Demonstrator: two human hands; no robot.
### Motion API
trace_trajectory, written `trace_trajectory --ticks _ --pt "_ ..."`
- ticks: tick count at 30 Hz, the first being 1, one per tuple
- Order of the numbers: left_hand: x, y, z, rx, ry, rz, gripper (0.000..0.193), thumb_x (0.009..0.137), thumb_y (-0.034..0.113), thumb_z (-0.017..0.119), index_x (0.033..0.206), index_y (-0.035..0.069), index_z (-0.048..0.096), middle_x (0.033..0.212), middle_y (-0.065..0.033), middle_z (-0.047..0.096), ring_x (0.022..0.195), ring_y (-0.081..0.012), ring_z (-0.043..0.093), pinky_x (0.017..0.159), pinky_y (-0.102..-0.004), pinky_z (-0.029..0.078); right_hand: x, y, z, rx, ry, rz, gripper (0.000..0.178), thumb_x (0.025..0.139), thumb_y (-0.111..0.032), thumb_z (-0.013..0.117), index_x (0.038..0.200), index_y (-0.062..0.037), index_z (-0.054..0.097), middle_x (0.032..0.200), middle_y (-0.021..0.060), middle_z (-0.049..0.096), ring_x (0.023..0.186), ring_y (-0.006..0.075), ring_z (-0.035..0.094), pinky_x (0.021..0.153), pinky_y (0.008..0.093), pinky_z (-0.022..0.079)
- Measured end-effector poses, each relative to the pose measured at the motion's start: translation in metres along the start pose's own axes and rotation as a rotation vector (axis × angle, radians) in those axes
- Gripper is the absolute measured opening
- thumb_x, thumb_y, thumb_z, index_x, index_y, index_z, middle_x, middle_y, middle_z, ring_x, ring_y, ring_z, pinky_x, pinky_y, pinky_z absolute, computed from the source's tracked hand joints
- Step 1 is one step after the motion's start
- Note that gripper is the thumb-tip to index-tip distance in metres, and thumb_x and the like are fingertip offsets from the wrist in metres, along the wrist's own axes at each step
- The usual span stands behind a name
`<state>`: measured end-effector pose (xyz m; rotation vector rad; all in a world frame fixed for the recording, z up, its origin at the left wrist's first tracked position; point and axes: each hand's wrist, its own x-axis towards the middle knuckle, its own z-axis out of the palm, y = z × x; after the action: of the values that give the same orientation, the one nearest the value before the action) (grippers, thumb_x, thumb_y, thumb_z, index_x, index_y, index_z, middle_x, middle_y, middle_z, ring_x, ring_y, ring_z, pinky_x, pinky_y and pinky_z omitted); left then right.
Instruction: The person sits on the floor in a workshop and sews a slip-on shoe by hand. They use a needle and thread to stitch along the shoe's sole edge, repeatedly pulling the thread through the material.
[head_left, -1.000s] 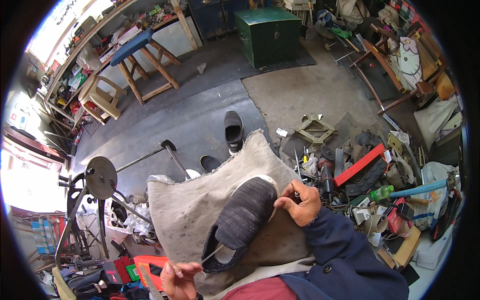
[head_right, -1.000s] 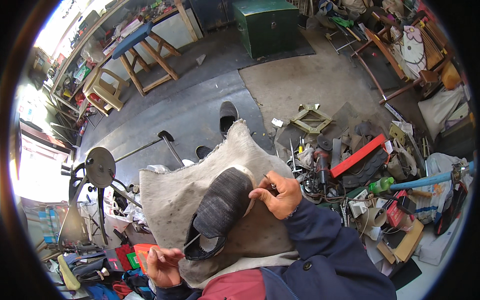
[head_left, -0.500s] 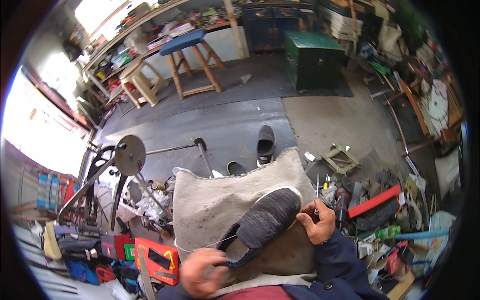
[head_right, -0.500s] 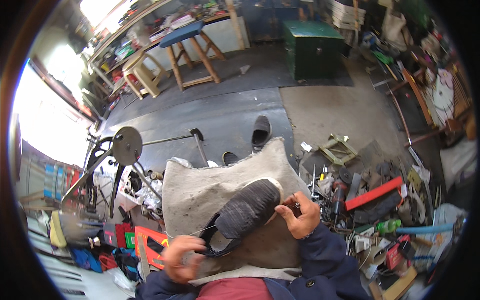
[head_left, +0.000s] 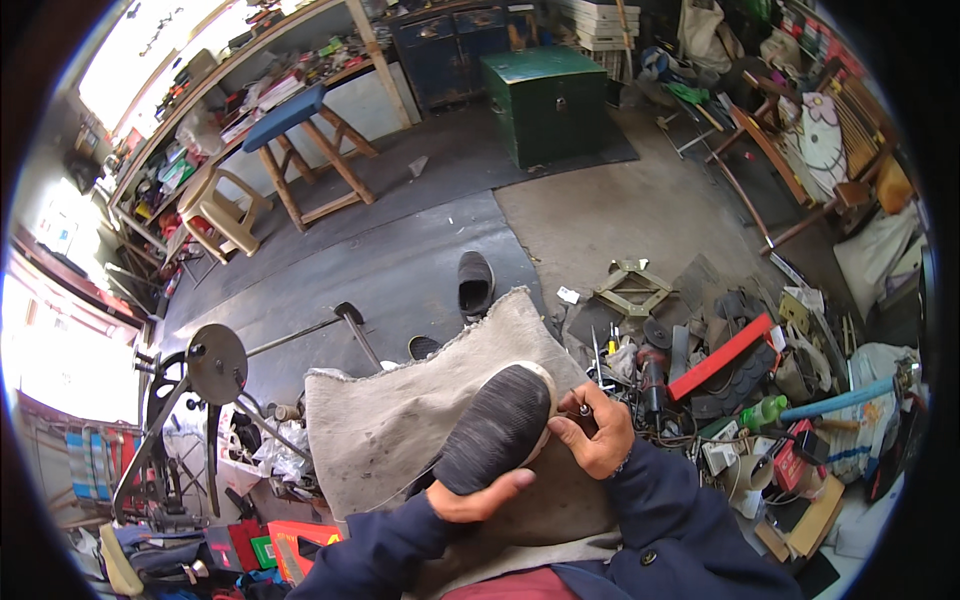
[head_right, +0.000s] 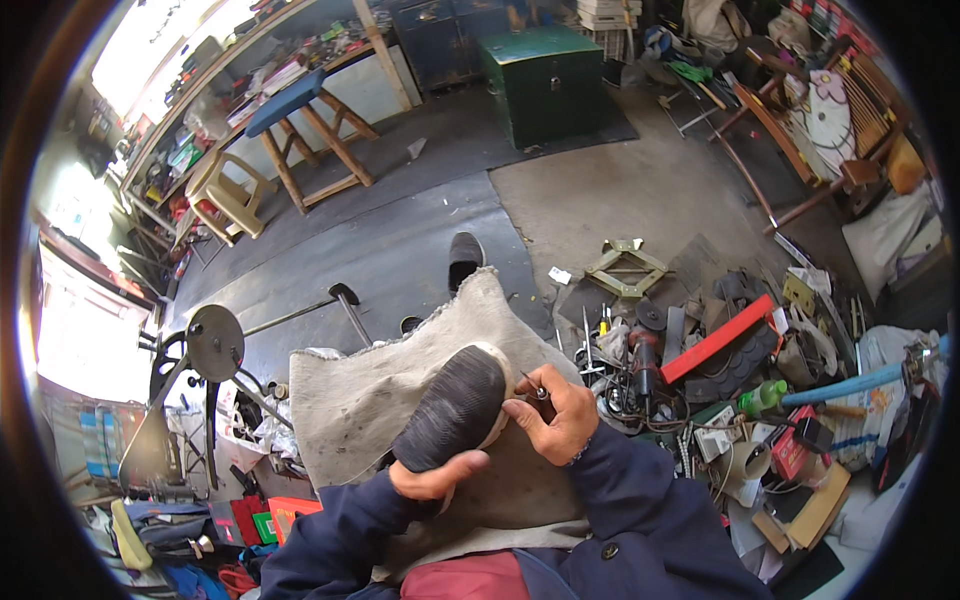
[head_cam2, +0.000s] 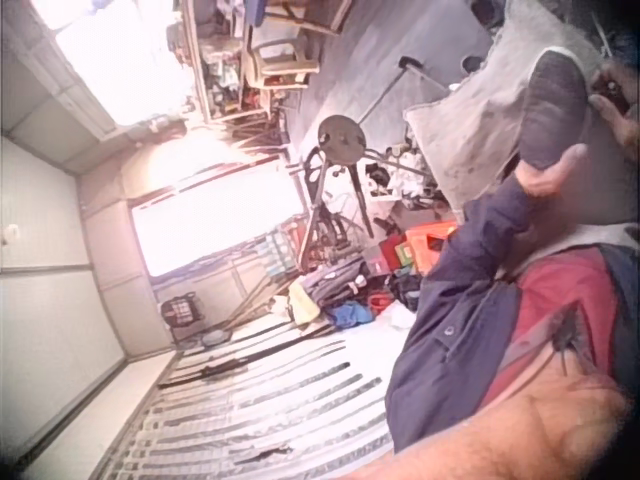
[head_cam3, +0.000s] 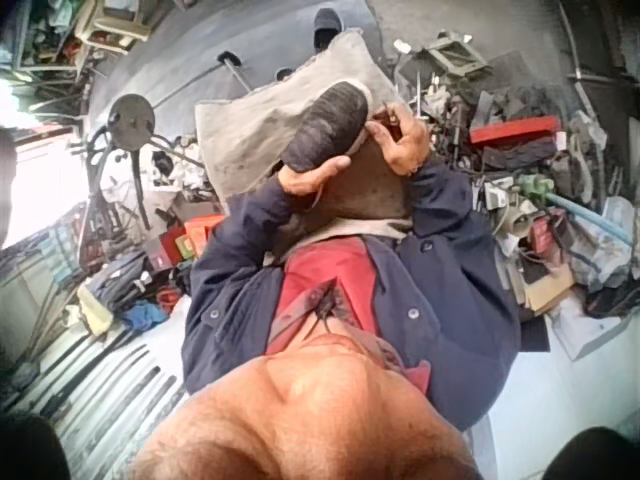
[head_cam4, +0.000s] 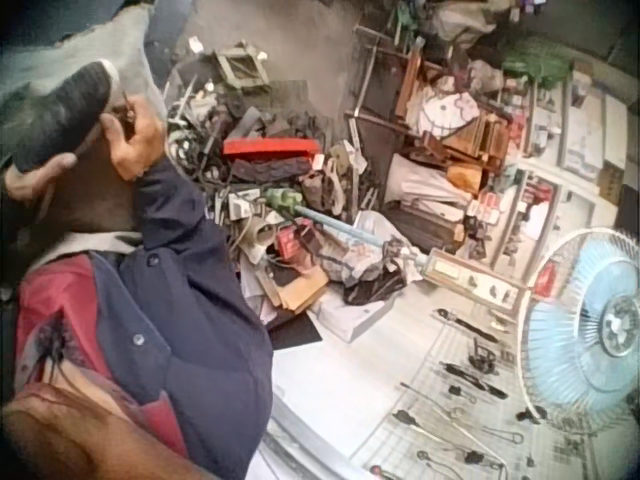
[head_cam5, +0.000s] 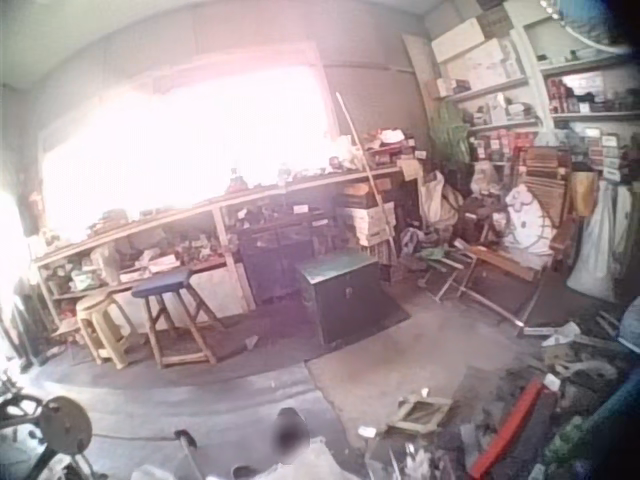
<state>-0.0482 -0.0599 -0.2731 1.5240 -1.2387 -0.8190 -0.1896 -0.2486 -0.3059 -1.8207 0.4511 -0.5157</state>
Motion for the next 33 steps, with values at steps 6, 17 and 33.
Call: trace_trajectory --ticks 6,17,33 --pt "-0.023 -0.005 -0.006 -0.855 0.336 -0.540 0.052 0.094 0.013 0.062 0.143 -0.002 0.056 0.136 -0.0131 0.066 0.122 -0.0248 0.064 0.108 -0.0373 0.048 0.014 0.012 -0.013 0.077 0.250 0.233 0.036 0.094 -0.012 0.071 0.127 -0.0007 0.060 0.097 0.0083 0.067 0.065 0.0102 0.057 0.060 0.0254 0.046" --pt "-0.020 -0.003 -0.009 -0.956 0.304 -0.500 0.053 0.094 0.010 0.059 0.145 -0.004 0.053 0.137 -0.0137 0.064 0.124 -0.0238 0.061 0.110 -0.0362 0.045 -0.001 -0.050 -0.004 -0.006 -0.137 -0.150 0.045 0.094 0.009 0.061 0.138 0.0023 0.061 0.091 0.0141 0.068 0.076 0.0230 0.066 0.074 0.0301 0.053" --pt "-0.031 0.017 -0.009 -0.521 -0.061 -0.332 0.074 0.092 0.002 0.073 0.157 -0.003 0.038 0.155 -0.0113 0.051 0.142 -0.0198 0.046 0.118 -0.0329 0.033 -0.003 -0.065 -0.057 -0.060 -0.518 0.052 0.048 0.095 0.003 0.061 0.141 -0.0072 0.063 0.080 0.0113 0.067 0.067 0.0202 0.067 0.066 0.0308 0.053"
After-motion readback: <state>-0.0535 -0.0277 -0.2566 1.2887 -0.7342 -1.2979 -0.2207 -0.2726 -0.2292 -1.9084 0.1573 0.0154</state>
